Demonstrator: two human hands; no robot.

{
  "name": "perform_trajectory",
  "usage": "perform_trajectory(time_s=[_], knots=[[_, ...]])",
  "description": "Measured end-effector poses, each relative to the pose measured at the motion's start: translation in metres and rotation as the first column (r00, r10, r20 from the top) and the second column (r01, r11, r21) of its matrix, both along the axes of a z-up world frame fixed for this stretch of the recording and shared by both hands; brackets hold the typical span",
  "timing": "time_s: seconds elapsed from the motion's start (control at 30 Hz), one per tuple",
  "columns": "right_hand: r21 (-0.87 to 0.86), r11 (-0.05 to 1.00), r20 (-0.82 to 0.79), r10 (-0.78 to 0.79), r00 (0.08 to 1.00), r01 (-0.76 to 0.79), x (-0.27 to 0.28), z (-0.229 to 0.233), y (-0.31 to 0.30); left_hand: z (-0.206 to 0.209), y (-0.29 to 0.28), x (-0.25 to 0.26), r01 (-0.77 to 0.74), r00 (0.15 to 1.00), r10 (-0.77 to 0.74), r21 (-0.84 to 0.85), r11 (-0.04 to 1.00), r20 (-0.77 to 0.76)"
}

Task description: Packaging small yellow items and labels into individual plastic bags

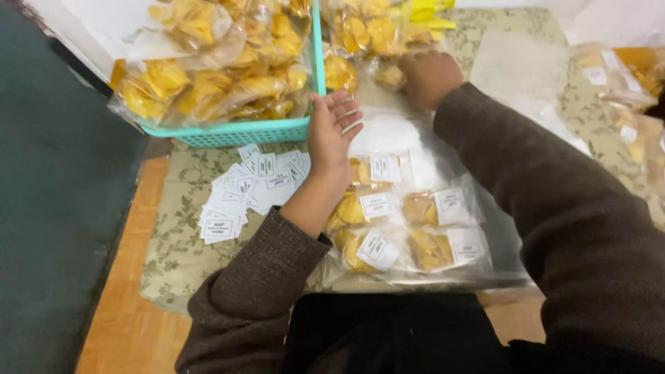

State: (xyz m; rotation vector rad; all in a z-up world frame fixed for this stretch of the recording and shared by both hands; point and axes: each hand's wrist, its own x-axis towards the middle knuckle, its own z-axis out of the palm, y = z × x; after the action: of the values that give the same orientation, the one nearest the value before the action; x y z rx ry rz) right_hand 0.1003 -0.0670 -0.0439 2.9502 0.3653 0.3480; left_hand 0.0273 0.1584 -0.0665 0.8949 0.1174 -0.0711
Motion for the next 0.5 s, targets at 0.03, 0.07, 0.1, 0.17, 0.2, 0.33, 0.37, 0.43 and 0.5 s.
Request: perform_trajectory(time_s=[0.03, 0.07, 0.1, 0.17, 0.2, 0.33, 0.37, 0.43, 0.5], knots=[[0.068, 0.997, 0.026, 0.032, 0.999, -0.034, -0.008, 0.01, 0.003, -0.001, -0.001, -0.001, -0.001, 1.0, 0.001, -0.028, 1.0, 0.014], [0.134, 0.988, 0.053, 0.064, 0.997, -0.07, -0.015, 0.019, 0.006, -0.003, -0.002, -0.001, -0.001, 1.0, 0.003, -0.055, 0.998, 0.027], [0.13, 0.989, 0.059, 0.069, 0.996, -0.076, -0.017, 0.024, -0.002, 0.01, -0.001, -0.011, -0.006, 0.999, 0.008, -0.059, 0.998, 0.034], [0.593, 0.802, -0.208, 0.073, 0.975, 0.066, -0.02, 0.032, -0.019, 0.035, -0.001, -0.033, 0.059, 0.998, -0.061, 0.062, 0.996, 0.023], [0.59, 0.805, -0.201, 0.076, 0.977, 0.059, -0.043, 0.051, -0.014, 0.036, -0.002, -0.036, 0.055, 0.998, -0.057, 0.058, 0.997, 0.03], [0.945, 0.189, -0.308, 0.23, 0.923, 0.268, -0.104, 0.074, -0.022, 0.023, -0.01, -0.047, 0.198, 0.964, -0.231, 0.225, 0.954, 0.134], [0.957, -0.025, -0.275, 0.233, 0.933, 0.289, -0.11, 0.068, -0.03, 0.017, -0.011, -0.048, 0.292, 0.911, -0.335, 0.197, 0.936, 0.241], [0.962, -0.042, -0.247, 0.296, 0.923, 0.271, -0.124, 0.052, -0.023, 0.029, -0.009, -0.059, 0.404, 0.841, -0.443, 0.185, 0.896, 0.309], [0.962, -0.072, -0.219, 0.365, 0.905, 0.262, -0.142, 0.055, -0.006, 0.034, -0.009, -0.069, 0.506, 0.759, -0.539, 0.19, 0.841, 0.365]])
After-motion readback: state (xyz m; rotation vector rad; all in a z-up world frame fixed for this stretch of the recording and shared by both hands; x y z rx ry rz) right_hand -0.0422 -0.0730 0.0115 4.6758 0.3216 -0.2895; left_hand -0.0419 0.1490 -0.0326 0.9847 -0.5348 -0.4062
